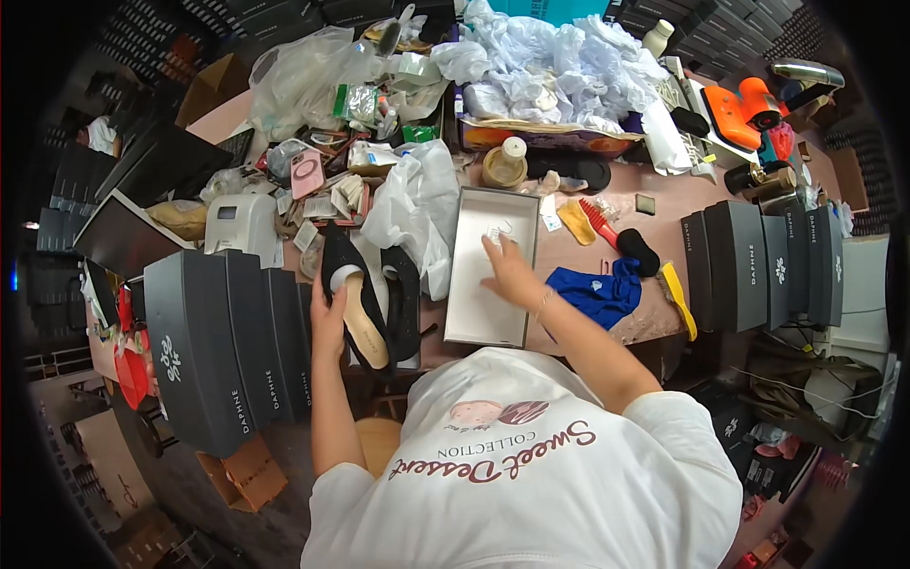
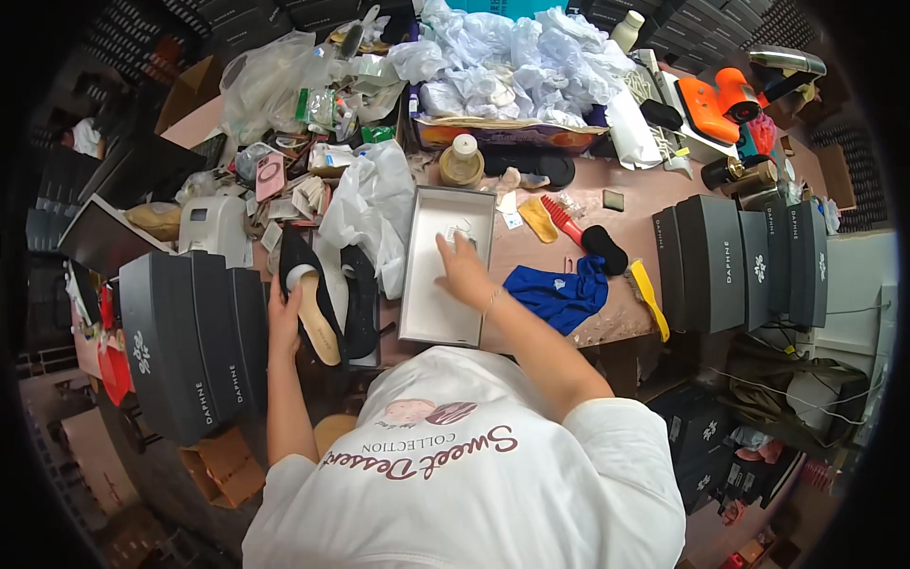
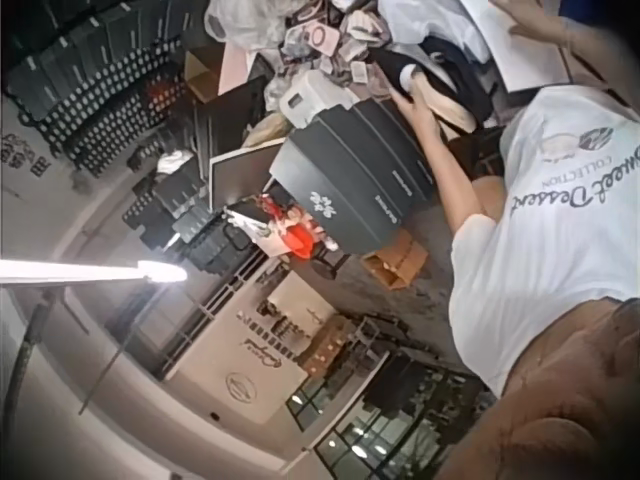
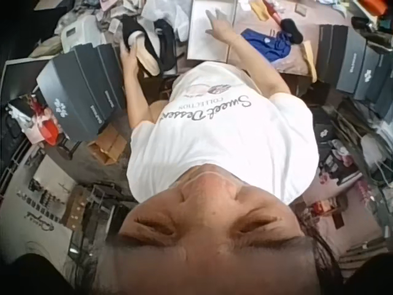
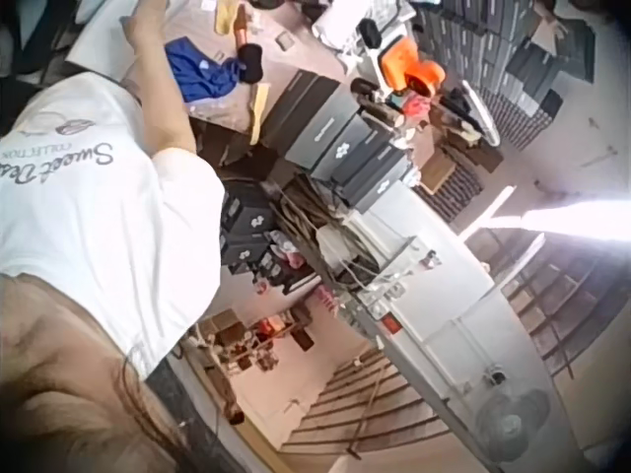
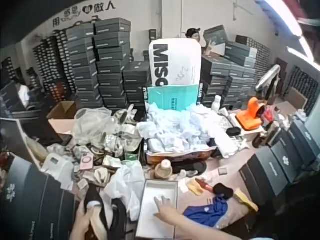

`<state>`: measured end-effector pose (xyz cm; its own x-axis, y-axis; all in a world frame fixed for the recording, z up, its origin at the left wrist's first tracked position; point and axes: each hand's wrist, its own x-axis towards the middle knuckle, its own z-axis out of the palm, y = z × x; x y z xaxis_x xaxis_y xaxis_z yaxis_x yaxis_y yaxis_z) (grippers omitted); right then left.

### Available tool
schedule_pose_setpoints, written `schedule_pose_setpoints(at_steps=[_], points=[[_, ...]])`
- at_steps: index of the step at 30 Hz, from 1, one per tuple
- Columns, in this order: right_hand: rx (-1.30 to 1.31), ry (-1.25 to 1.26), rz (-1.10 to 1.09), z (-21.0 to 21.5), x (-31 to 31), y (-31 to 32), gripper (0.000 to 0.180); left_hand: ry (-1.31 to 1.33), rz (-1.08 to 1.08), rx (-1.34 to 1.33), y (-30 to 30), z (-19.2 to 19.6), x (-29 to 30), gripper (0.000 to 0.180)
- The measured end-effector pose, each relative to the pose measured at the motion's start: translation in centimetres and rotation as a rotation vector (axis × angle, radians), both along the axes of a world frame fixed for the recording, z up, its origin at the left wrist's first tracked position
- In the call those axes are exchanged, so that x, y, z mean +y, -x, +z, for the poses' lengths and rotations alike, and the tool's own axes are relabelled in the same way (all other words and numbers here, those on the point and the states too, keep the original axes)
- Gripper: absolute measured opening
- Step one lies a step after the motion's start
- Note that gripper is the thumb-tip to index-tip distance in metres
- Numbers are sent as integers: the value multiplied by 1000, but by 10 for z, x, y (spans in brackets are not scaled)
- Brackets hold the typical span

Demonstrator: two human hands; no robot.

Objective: Packing various types of shoes into boxes with tissue paper.

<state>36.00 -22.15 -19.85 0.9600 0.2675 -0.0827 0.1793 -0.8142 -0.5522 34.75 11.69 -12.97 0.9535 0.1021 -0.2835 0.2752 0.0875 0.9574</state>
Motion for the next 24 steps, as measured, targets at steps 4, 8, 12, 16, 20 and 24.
schedule_pose_setpoints(at_steps=[4, 8, 12, 16, 20, 24], points=[[177, 527, 67, -18, -6, -38, 92, -1094, -148, -336, -5, 10, -38, 71], [317, 397, 65, -33, -7, -53, 85, -634, -748, -364, 28, 12, -125, 39], [323, 367, 32, -29, -13, -50, 60, -573, -1227, -134, 49, -37, -163, 35], [218, 206, 106, -28, -18, -35, 37, -775, -1356, -204, 52, -50, -159, 32], [444, -310, -73, 37, -28, -30, 32, -979, -1304, -255, 70, -56, -171, 21], [565, -862, -201, 82, -97, -15, 27, -838, -1105, -334, 73, -4, -173, 17]])
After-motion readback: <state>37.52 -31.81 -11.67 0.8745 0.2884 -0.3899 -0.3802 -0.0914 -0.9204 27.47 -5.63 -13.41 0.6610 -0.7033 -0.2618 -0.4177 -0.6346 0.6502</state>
